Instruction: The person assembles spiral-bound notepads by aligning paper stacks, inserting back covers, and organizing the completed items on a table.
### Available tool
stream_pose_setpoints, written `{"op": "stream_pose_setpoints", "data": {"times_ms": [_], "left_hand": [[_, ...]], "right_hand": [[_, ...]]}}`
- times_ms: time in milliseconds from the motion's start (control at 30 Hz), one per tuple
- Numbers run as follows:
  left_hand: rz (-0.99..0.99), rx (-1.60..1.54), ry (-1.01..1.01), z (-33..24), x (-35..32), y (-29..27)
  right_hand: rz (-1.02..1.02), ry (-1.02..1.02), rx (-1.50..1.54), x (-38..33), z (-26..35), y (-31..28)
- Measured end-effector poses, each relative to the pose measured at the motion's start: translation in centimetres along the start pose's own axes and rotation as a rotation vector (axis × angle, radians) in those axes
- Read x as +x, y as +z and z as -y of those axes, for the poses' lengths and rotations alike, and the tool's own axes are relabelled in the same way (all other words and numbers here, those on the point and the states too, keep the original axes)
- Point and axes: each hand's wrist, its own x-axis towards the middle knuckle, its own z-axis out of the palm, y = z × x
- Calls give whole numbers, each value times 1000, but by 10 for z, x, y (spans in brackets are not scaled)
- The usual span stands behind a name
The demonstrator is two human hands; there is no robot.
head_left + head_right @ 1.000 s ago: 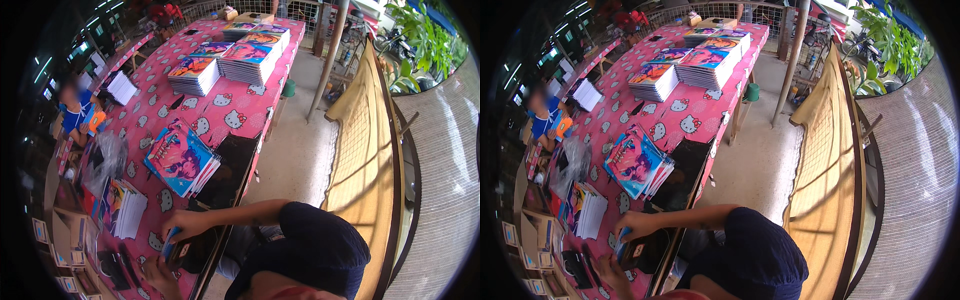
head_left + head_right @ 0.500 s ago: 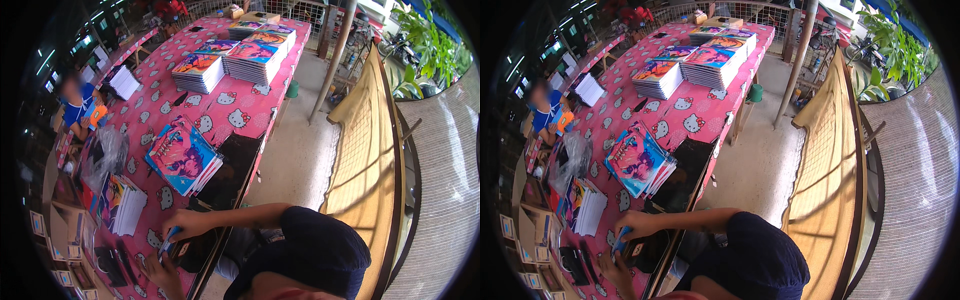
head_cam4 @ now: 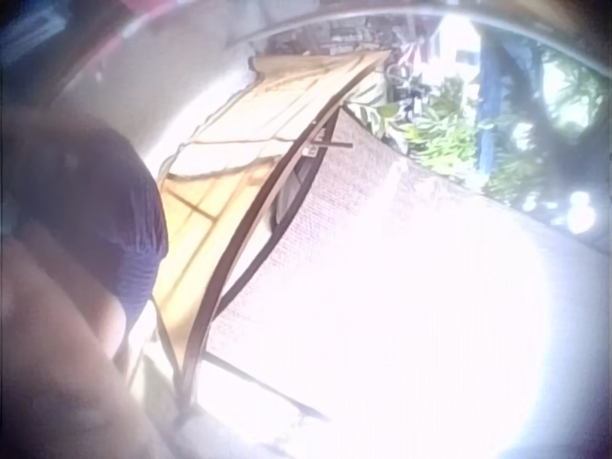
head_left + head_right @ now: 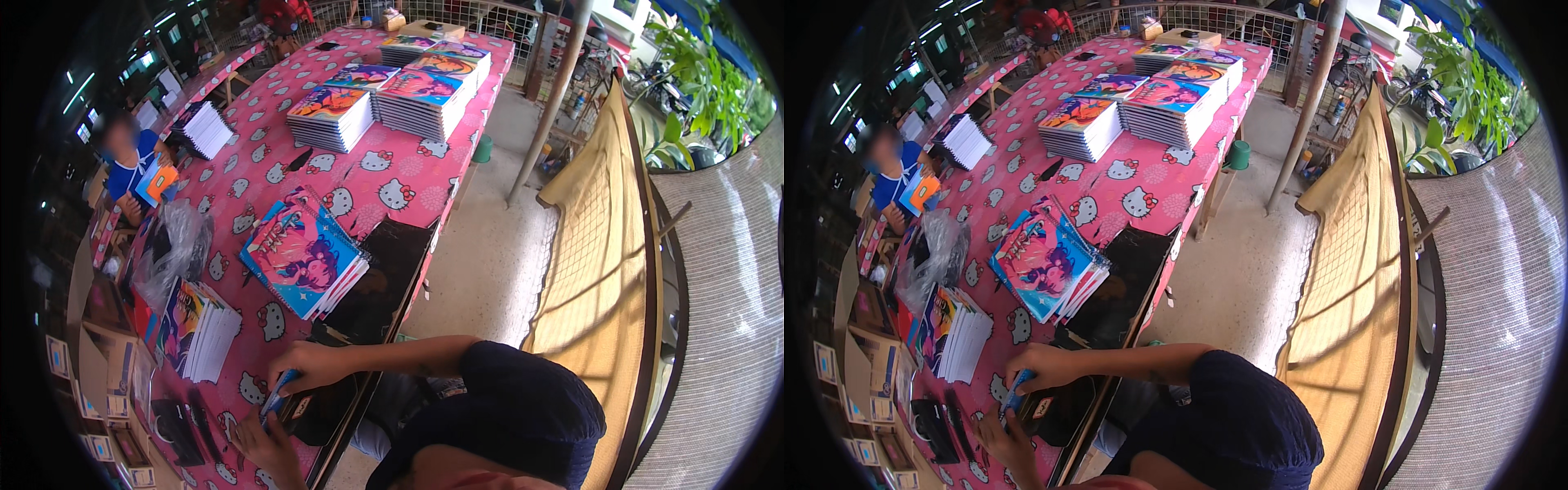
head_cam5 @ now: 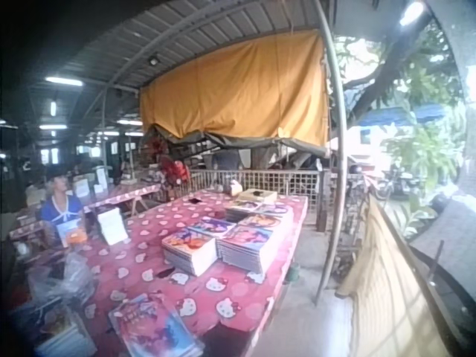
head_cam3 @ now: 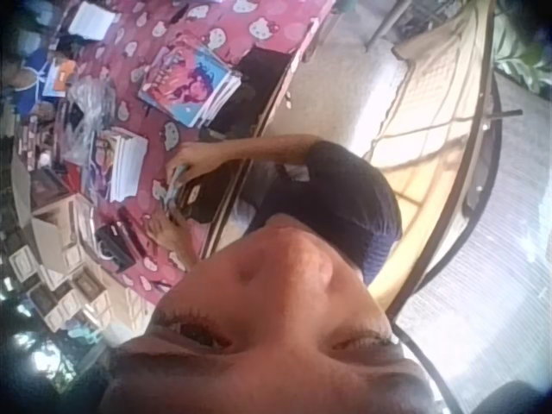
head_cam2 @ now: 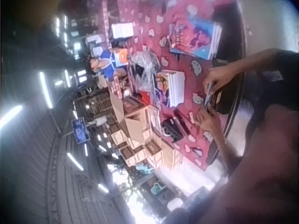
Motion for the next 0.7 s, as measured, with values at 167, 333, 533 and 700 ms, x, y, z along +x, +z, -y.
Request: {"op": "stream_pose_setpoints", "data": {"times_ms": [167,333,533,700], "left_hand": [[15,-5,-46,-6,1,-2],[6,9,-37,-6,1,-2],[-3,24,-25,-8,-1,-3],[26,9,-70,-10,1,-4]], "right_hand": [[-12,-21,1,-1,-2,0],[-15,-16,-1,-1,0,0],[-10,-23,-10,-1,-1,2],[-26,-29,1,-1,-2,1]]}}
